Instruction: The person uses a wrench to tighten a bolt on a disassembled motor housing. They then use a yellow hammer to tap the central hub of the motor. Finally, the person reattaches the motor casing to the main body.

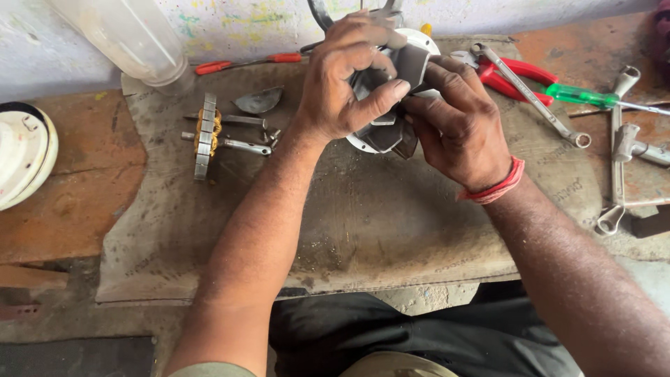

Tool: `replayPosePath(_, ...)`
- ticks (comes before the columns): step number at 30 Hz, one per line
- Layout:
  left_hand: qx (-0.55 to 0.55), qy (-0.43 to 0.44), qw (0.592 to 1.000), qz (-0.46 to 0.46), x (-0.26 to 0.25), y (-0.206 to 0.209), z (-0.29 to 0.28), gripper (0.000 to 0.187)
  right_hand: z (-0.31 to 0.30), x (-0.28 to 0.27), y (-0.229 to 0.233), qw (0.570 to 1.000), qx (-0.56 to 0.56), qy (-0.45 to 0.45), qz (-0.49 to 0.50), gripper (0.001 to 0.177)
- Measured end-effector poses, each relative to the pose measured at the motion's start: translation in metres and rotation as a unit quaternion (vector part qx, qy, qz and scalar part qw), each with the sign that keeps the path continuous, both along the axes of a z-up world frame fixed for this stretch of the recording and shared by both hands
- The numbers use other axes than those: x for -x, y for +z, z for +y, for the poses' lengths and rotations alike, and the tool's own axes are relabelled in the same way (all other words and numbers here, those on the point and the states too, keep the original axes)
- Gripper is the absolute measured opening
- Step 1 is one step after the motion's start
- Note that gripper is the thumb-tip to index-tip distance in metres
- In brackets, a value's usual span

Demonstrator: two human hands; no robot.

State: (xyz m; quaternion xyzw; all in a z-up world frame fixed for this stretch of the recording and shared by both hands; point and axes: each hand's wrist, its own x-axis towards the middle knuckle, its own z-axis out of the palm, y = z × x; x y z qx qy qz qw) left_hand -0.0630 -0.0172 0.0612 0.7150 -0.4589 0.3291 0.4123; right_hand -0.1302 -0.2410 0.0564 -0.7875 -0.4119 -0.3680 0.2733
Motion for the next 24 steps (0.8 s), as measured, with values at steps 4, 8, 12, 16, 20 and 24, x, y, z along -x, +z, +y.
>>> replayPosePath(4, 0.034, -0.004, 0.999, 0.027, -0.006, -0.007, -0.003, 0.034, -0.003, -0.003, 0.006, 0.998, 0.060, -0.020, -0.014, 0.029)
replayPosePath(8, 0.050, 0.032, 0.998, 0.032, -0.002, -0.007, 0.002, 0.041, -0.002, -0.003, 0.017, 0.989, 0.125, -0.040, -0.069, 0.025)
replayPosePath(12, 0.052, 0.052, 0.997, 0.022, 0.001, -0.007, 0.004, 0.044, 0.000, -0.003, 0.019, 0.990, 0.116, -0.029, -0.078, 0.027)
replayPosePath(16, 0.055, 0.052, 0.997, 0.013, -0.001, -0.009, 0.003, 0.048, 0.005, 0.000, 0.018, 0.993, 0.100, -0.019, -0.054, 0.025)
replayPosePath(20, 0.056, 0.039, 0.998, -0.008, -0.004, -0.008, 0.006, 0.053, 0.001, -0.006, 0.024, 0.987, 0.143, -0.013, -0.077, 0.035)
replayPosePath(24, 0.033, 0.035, 0.998, -0.043, 0.004, 0.004, 0.007, 0.061, -0.002, -0.017, 0.022, 0.977, 0.176, -0.040, -0.114, 0.030)
